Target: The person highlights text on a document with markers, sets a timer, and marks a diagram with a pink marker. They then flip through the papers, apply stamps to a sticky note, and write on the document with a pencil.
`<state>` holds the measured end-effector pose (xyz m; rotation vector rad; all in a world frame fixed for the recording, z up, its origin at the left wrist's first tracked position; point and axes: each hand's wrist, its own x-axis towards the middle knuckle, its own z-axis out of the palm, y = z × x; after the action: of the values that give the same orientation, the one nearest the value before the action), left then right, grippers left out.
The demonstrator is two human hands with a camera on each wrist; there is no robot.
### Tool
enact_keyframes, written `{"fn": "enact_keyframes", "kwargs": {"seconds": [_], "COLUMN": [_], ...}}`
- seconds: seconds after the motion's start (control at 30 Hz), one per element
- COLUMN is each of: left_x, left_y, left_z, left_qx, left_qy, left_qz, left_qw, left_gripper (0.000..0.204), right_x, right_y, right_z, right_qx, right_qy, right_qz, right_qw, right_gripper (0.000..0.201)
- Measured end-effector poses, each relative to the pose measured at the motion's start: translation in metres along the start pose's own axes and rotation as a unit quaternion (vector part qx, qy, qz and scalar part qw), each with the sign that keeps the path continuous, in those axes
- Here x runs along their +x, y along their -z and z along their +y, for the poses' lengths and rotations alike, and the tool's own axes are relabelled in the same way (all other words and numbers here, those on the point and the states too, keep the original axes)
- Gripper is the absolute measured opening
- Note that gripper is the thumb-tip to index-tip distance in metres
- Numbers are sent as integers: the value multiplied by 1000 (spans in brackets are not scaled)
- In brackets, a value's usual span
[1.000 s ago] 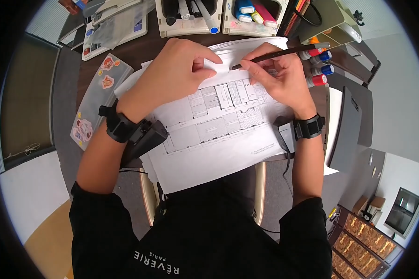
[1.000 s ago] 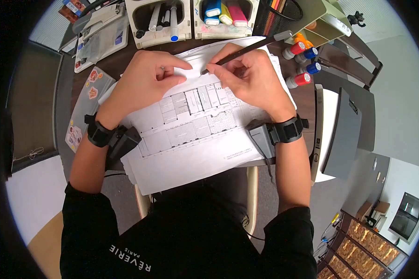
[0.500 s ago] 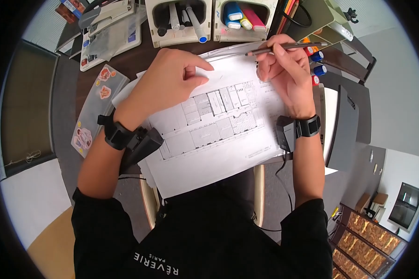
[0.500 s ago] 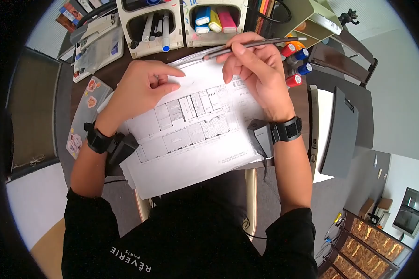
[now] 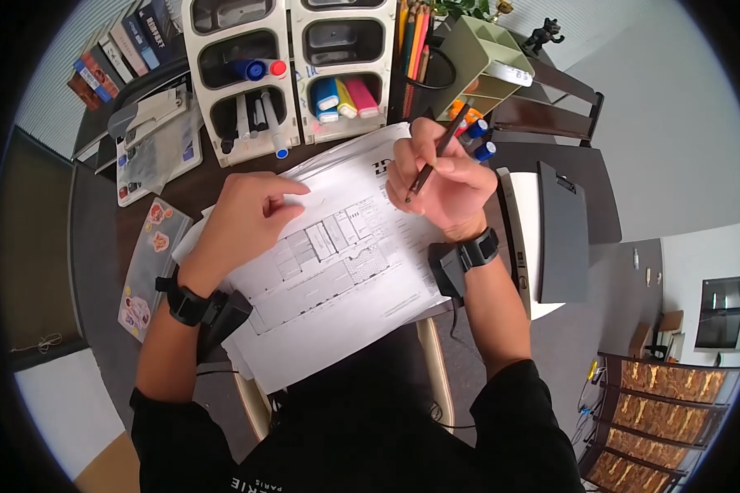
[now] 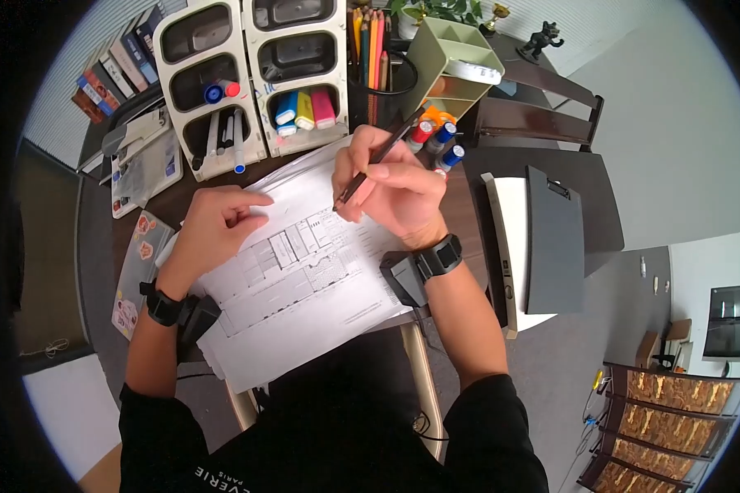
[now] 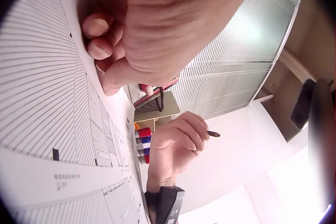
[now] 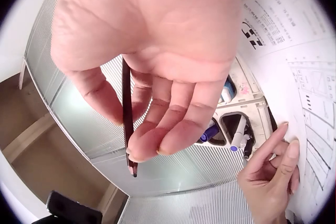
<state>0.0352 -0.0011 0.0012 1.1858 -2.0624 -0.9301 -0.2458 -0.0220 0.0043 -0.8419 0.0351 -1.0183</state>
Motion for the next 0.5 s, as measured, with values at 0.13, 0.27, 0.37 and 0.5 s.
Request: {"fn": "enact_keyframes", "kwargs": {"seconds": [0.13, 0.27, 0.37, 0.5], "left_x": [0, -1, -1, 0], "left_y": [0, -1, -1, -1], "left_z": [0, 0, 2, 0], "left_qx": [-3, -15, -20, -33], "left_qy": [2, 8, 12, 14], "left_qz": [0, 3, 3, -3], "left_qw": [1000, 1000, 1000, 999], "left_gripper": [22, 22, 22, 22], "right_x": [0, 0, 0, -2], "right_y": [-2, -8, -12, -22], "right_z": [0, -1, 1, 2], "right_qx": [-19, -63, -119, -224], "right_qy": [-5, -19, -63, -136], "right_qz": [-19, -45, -43, 14], "right_qw": [1000, 997, 990, 965], "right_gripper": [19, 19, 19, 17]}}
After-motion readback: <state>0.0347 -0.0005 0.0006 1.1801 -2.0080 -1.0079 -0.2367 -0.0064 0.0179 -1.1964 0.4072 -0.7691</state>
